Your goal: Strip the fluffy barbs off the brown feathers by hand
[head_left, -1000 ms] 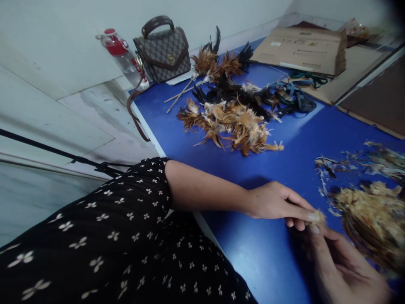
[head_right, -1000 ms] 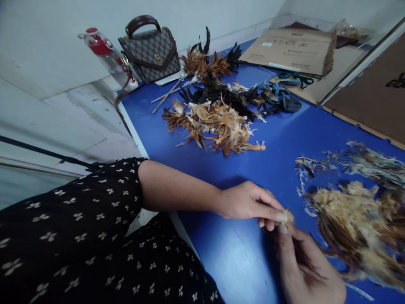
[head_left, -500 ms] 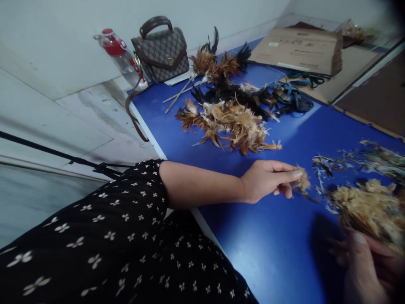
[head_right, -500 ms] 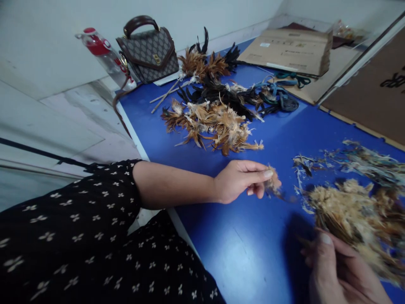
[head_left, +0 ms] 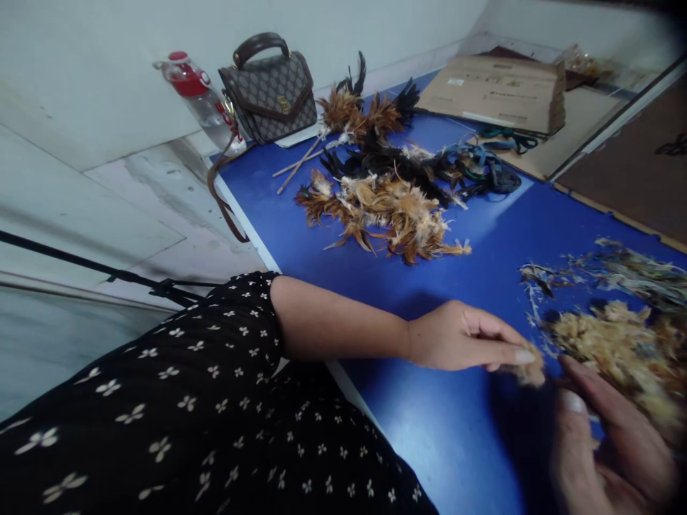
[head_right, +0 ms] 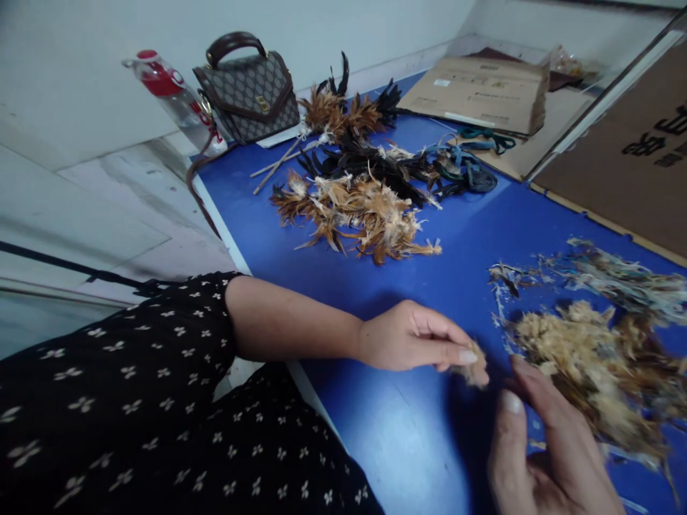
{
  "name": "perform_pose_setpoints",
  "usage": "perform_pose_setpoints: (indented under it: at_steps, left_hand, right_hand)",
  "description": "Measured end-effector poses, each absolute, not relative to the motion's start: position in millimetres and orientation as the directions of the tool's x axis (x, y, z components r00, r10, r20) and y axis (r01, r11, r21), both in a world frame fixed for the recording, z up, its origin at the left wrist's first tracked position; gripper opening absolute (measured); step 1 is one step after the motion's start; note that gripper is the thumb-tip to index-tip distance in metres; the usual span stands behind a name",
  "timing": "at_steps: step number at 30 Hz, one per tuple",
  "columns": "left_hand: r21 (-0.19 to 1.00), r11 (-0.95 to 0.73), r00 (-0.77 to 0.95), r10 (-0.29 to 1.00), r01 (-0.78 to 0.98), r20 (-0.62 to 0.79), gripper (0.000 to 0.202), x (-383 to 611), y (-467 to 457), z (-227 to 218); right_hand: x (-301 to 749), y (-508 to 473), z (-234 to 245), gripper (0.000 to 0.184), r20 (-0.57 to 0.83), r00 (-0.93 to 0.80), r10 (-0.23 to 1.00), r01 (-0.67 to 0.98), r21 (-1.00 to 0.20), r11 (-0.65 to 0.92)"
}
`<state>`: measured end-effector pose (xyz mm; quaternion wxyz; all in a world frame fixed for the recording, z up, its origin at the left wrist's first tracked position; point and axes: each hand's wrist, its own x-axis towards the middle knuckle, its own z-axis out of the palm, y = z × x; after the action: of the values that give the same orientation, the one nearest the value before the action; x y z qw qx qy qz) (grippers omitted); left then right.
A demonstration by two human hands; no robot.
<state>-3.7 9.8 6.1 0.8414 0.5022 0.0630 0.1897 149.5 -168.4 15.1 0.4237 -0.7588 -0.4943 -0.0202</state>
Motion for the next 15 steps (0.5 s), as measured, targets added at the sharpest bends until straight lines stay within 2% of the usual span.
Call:
perform_pose_setpoints:
  at_steps: [3, 6, 10, 15]
  left_hand:
    - [0.857, 0.503, 0.946, 0.316, -0.108, -0.066, 0.044, -2, 2, 2]
    - [0.84, 0.54, 0.961, 0.206, 0.044, -0.183, 0.042, -1, 0, 2]
    - [0.845, 0.519, 0.958, 0.16, 0.125, -0.24, 0.029, -2, 3, 4]
    - [0.872, 0.462, 0.961, 0.123, 0.165, -0.248, 0.025, -3, 5, 2]
  right_hand:
    - [132, -167, 25, 0.042, 0.449, 0.484, 0.751, 0.742, -0.665, -0.081]
    - [131, -168, 20, 0.039, 0.459, 0.433, 0.776, 0.753, -0.657, -0.031]
    - [142, -169, 9, 0.033, 0.528, 0.313, 0.789, 0.787, -0.609, 0.095]
    - [146, -169, 7, 0.031, 0.51, 0.212, 0.833, 0.792, -0.589, 0.159]
